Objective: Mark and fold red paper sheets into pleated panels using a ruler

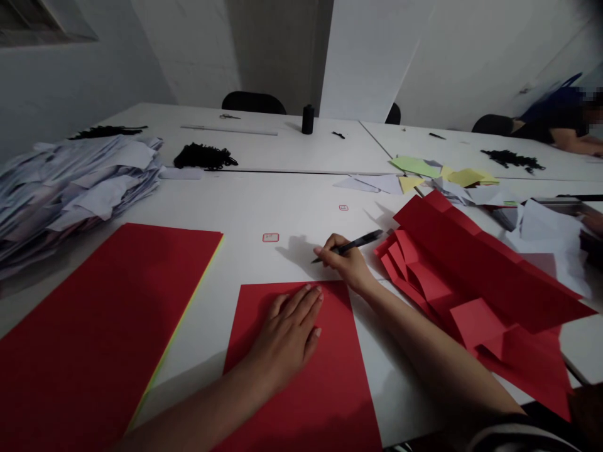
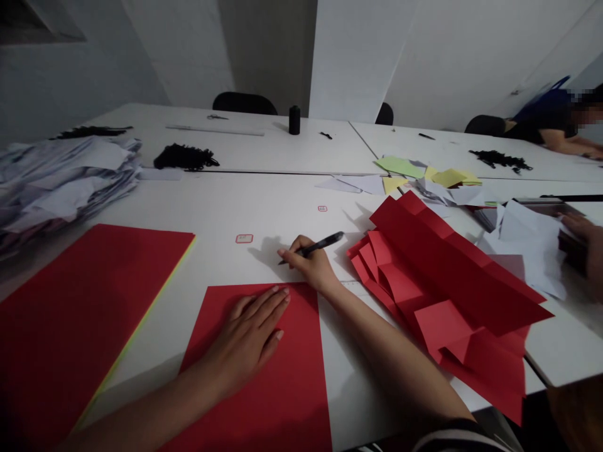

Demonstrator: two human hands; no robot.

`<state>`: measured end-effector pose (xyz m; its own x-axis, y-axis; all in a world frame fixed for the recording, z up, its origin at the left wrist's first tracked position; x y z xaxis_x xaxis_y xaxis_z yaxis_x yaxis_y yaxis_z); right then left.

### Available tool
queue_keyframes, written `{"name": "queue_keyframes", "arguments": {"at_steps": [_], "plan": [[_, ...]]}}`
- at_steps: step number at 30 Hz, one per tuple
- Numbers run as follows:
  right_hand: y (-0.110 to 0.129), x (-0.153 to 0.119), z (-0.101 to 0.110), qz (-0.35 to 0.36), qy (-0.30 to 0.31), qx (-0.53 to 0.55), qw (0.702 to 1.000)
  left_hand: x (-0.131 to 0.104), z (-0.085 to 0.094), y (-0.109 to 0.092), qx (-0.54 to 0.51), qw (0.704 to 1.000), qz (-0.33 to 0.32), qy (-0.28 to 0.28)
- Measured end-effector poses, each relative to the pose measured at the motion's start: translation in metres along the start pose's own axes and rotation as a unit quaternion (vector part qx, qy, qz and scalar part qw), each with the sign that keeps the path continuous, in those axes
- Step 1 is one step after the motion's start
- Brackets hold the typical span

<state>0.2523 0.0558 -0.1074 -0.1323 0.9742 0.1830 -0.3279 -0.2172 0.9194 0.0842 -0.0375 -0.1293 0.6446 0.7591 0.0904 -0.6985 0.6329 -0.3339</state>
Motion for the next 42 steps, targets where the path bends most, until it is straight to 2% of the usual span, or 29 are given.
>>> {"name": "queue_keyframes", "arguments": {"at_steps": [3, 5, 7, 9, 12, 15, 17, 22, 25, 28, 33, 37, 39, 40, 42], "plan": [[0.019, 0.000, 0.021, 0.029, -0.045, 0.003, 0.999, -0.001, -0.001, 0.001, -0.001, 1.000, -0.003, -0.001], [0.030, -0.007, 0.033, 0.049, -0.041, -0.018, 0.998, -0.002, -0.002, 0.001, -0.002, 1.000, 0.000, -0.002], [0.032, -0.022, 0.040, 0.061, -0.020, -0.061, 0.996, -0.003, -0.002, 0.001, -0.003, 1.000, 0.001, 0.000], [0.025, -0.042, 0.043, 0.082, -0.022, -0.146, 0.986, -0.004, -0.002, 0.000, -0.004, 1.000, -0.001, -0.001], [0.001, -0.074, 0.048, 0.136, 0.007, -0.308, 0.941, -0.008, -0.003, -0.001, -0.007, 1.000, -0.005, -0.020], [-0.025, -0.097, 0.057, 0.134, 0.031, -0.410, 0.902, -0.012, -0.005, -0.003, -0.003, 0.999, -0.007, -0.036], [-0.035, -0.104, 0.063, 0.145, 0.039, -0.456, 0.877, -0.013, -0.006, -0.004, 0.007, 0.999, -0.014, -0.041], [-0.027, -0.102, 0.061, 0.186, 0.066, -0.522, 0.830, -0.011, -0.010, -0.006, -0.003, 0.995, -0.079, -0.053], [-0.019, -0.095, 0.055, 0.161, 0.079, -0.562, 0.808, -0.009, -0.007, -0.006, -0.029, 0.994, -0.095, -0.049], [-0.013, -0.087, 0.051, 0.111, 0.065, -0.574, 0.809, -0.010, 0.003, -0.009, -0.012, 0.997, -0.068, -0.036], [0.000, -0.065, 0.053, 0.050, 0.010, -0.552, 0.832, -0.014, 0.021, -0.022, 0.044, 0.998, 0.026, -0.034], [0.022, -0.057, 0.047, 0.057, -0.006, -0.497, 0.866, -0.016, 0.026, -0.029, 0.094, 0.994, 0.053, -0.018], [0.032, -0.060, 0.039, 0.078, 0.011, -0.472, 0.878, -0.016, 0.025, -0.030, 0.113, 0.992, 0.059, -0.018], [0.035, -0.063, 0.033, 0.089, 0.029, -0.476, 0.875, -0.016, 0.023, -0.029, 0.120, 0.991, 0.063, -0.019], [0.038, -0.071, 0.022, 0.112, 0.080, -0.513, 0.847, -0.015, 0.021, -0.028, 0.128, 0.989, 0.070, -0.019]]}}
Point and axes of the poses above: each hand's wrist, its own x-axis towards the middle knuckle, its own z-axis out of the back of the hand, y = z × x, the point moved 1 cm from there along x, towards the middle knuckle, and after that the axes turned 10 degrees about -x, right-handed, at the moved point
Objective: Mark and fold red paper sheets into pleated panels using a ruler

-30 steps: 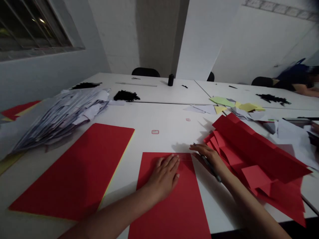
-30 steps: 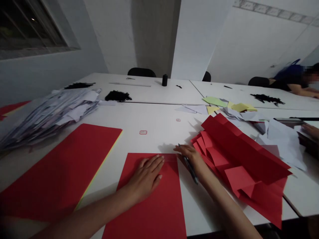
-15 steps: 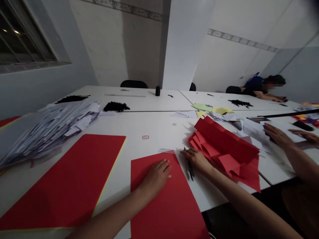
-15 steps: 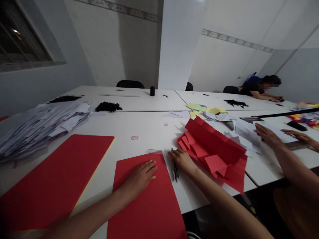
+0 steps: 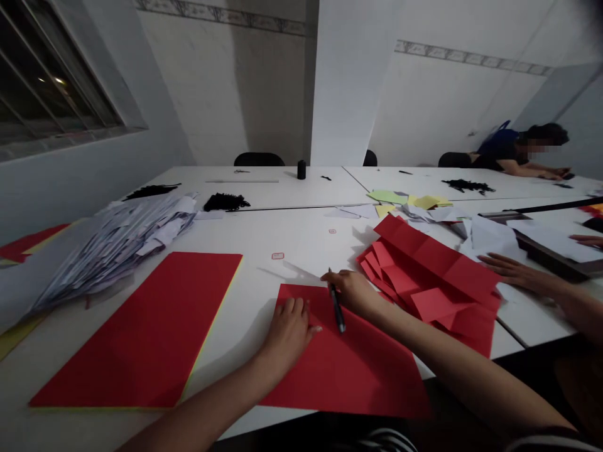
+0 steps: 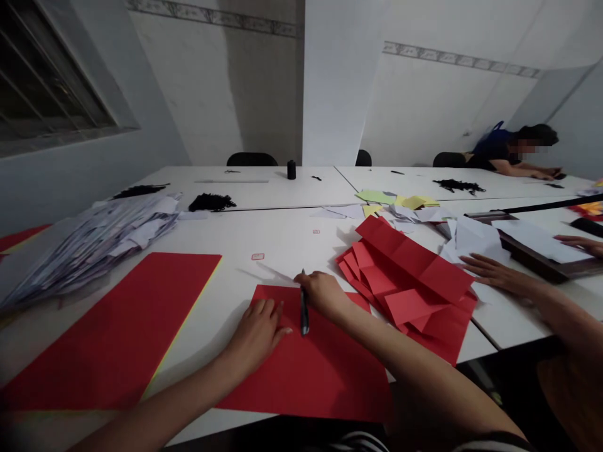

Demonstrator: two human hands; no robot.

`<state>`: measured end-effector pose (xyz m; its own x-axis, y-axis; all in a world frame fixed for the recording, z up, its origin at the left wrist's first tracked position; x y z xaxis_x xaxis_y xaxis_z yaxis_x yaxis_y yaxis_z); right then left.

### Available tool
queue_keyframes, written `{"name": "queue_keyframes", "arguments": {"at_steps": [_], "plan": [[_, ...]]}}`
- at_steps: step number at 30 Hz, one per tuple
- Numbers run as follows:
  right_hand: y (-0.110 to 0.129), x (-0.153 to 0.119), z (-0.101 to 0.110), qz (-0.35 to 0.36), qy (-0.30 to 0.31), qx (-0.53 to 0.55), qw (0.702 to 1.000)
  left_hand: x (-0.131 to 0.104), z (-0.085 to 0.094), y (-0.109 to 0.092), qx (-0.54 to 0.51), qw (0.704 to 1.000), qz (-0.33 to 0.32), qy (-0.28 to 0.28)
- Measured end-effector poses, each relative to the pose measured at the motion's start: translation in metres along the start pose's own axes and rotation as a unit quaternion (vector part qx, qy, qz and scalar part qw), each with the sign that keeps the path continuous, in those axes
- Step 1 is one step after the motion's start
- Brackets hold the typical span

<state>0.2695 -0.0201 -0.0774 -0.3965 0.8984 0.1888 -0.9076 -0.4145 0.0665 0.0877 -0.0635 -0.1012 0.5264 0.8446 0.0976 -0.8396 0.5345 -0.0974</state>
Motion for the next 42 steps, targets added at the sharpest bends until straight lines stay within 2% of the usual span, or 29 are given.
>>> {"name": "queue_keyframes", "arguments": {"at_steps": [2, 5, 10, 15, 20, 31, 42], "plan": [[0.009, -0.005, -0.007, 0.050, 0.031, -0.044, 0.997, 0.002, -0.002, 0.001, 0.003, 1.000, 0.004, 0.003], [0.013, -0.011, -0.019, 0.105, 0.035, -0.067, 0.992, 0.003, -0.003, 0.002, -0.002, 1.000, 0.000, 0.000], [0.007, -0.015, -0.032, 0.113, 0.010, -0.046, 0.992, -0.001, -0.014, 0.010, -0.034, 0.999, -0.023, -0.030], [-0.001, -0.008, -0.033, 0.145, -0.005, 0.006, 0.989, -0.009, -0.028, 0.019, -0.061, 0.996, -0.019, -0.057], [-0.005, -0.001, -0.034, 0.177, -0.012, 0.058, 0.982, -0.010, -0.027, 0.022, -0.077, 0.995, -0.014, -0.065], [-0.016, -0.006, -0.037, 0.164, -0.023, 0.109, 0.980, -0.005, -0.021, 0.025, -0.080, 0.997, -0.010, 0.013], [-0.019, -0.010, -0.034, 0.165, -0.013, 0.099, 0.981, -0.004, -0.019, 0.025, -0.092, 0.996, -0.001, 0.021]]}}
Point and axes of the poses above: each hand's wrist, its own x-axis towards the middle knuckle, its own z-axis out of the back of the hand, y = z × x, the point moved 1 cm from there along x, towards the middle knuckle, and after that the axes turned 10 degrees about -x, right-handed, at the moved point
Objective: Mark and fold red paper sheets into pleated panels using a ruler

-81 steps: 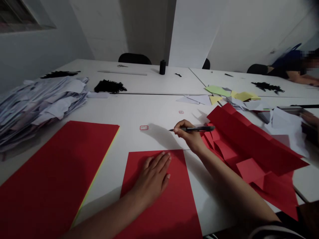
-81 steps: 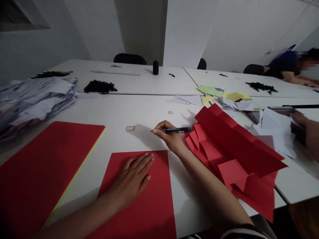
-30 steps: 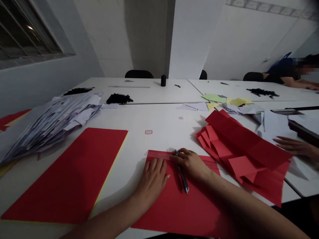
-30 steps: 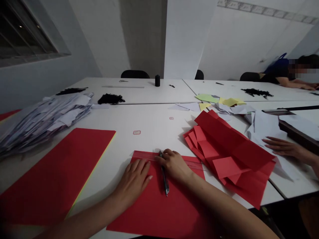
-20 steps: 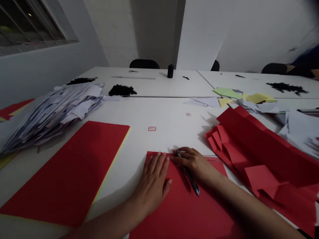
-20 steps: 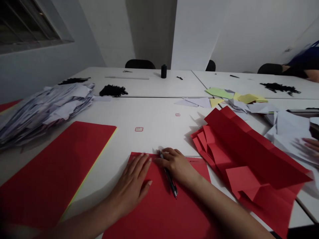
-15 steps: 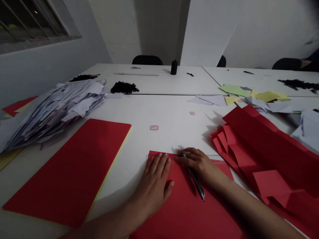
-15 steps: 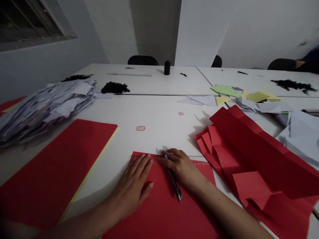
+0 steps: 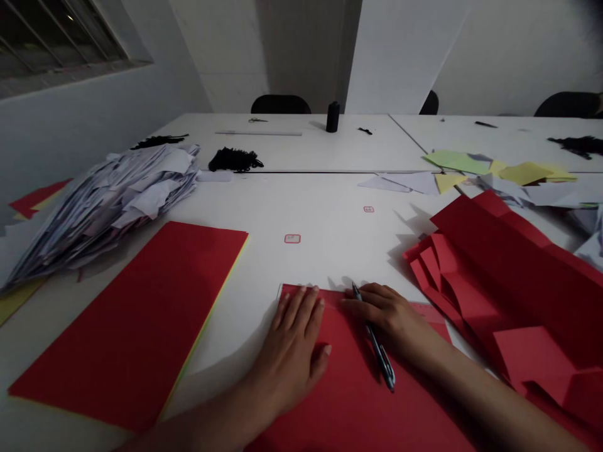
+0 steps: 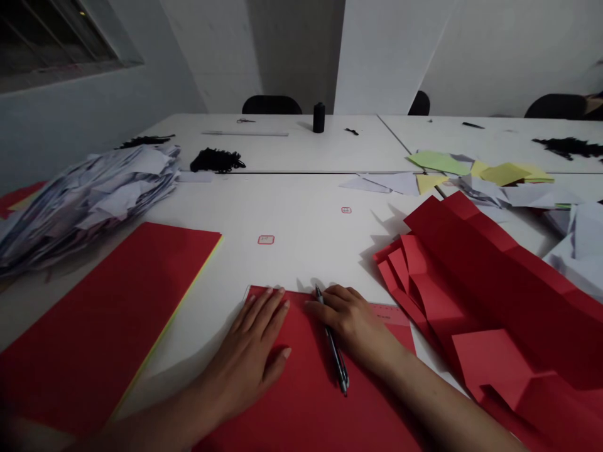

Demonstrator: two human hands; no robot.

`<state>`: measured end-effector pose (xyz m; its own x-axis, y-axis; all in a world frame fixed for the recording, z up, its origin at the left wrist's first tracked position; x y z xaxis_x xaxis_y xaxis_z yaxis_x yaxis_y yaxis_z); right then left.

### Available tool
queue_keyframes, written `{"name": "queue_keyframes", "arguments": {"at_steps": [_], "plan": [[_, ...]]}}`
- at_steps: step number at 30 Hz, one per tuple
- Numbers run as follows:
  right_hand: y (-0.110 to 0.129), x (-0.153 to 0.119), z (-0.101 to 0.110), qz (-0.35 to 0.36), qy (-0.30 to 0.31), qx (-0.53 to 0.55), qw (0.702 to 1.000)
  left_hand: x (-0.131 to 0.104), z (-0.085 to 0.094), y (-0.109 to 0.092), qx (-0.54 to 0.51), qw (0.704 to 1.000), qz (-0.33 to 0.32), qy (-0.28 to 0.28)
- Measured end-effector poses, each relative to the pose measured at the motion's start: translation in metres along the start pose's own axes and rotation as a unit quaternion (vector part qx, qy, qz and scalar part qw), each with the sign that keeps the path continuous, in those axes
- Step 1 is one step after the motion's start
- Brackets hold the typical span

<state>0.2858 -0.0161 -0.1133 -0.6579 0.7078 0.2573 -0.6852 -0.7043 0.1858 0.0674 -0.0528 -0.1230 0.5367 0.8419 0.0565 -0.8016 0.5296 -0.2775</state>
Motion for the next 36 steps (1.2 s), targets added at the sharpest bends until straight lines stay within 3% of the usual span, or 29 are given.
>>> {"name": "queue_keyframes", "arguments": {"at_steps": [36], "plan": [[-0.0026, 0.0007, -0.0025, 0.001, -0.004, 0.008, 1.000, 0.0005, 0.0005, 0.0000, 0.001, 0.999, -0.014, -0.032]]}}
Point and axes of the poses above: each hand's wrist, its own x-axis towards the middle knuckle, its own z-axis out of the back of the hand, y = z × x, the point moved 1 cm from there along x, towards the middle knuckle, and after that the axes turned 10 degrees about -x, right-handed, at the moved point
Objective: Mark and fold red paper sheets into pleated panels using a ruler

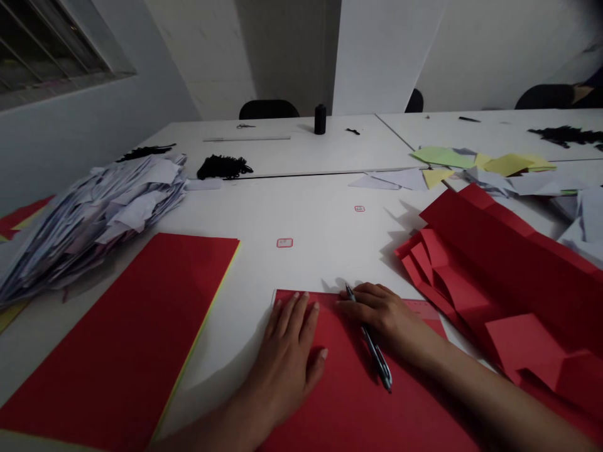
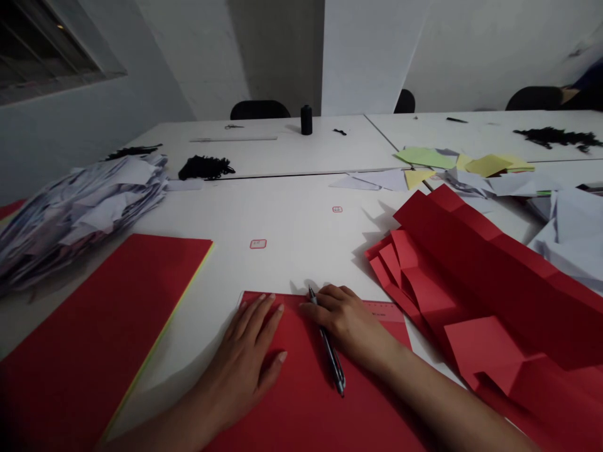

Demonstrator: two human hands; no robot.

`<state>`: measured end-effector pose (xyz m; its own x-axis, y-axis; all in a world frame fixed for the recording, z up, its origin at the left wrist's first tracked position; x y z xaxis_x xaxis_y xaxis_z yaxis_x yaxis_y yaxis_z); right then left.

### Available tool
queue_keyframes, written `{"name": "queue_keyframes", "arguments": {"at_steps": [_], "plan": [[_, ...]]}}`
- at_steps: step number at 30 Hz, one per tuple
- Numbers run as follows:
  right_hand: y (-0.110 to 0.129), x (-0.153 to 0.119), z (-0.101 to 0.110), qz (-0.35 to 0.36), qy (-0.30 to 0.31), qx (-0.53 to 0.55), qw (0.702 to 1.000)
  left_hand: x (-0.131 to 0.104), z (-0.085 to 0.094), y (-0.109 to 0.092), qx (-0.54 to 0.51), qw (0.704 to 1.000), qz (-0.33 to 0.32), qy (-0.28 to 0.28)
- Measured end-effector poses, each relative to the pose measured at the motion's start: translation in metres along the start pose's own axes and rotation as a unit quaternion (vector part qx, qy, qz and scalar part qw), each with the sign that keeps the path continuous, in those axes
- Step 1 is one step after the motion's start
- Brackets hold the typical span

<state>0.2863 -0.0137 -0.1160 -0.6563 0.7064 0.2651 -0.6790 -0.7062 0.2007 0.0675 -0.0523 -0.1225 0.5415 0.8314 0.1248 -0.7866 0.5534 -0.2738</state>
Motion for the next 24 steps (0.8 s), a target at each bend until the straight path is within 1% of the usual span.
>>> {"name": "queue_keyframes", "arguments": {"at_steps": [6, 14, 18, 24], "plan": [[-0.0004, -0.0002, -0.0005, 0.001, -0.001, 0.002, 1.000, 0.0011, 0.0009, -0.0003, 0.002, 1.000, 0.003, 0.000], [0.0008, 0.0022, 0.0025, -0.002, 0.000, -0.007, 1.000, 0.0002, -0.0017, 0.0025, 0.015, 1.000, -0.013, -0.005], [-0.0004, 0.0019, 0.0011, 0.003, -0.005, -0.010, 1.000, 0.0003, -0.0017, 0.0037, 0.016, 1.000, -0.015, -0.008], [-0.0007, 0.0008, -0.0005, -0.001, 0.004, -0.004, 1.000, 0.0006, -0.0015, 0.0032, 0.024, 1.000, -0.014, -0.008]]}}
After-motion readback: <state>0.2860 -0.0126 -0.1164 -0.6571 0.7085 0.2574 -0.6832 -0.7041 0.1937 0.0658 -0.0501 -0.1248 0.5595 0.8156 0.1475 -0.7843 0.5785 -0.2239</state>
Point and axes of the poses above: each hand's wrist, its own x-axis towards the middle knuckle, its own z-axis out of the back of the hand, y = z × x, the point moved 1 cm from there along x, towards the middle knuckle, and after that the axes turned 10 degrees about -x, right-handed, at the moved point
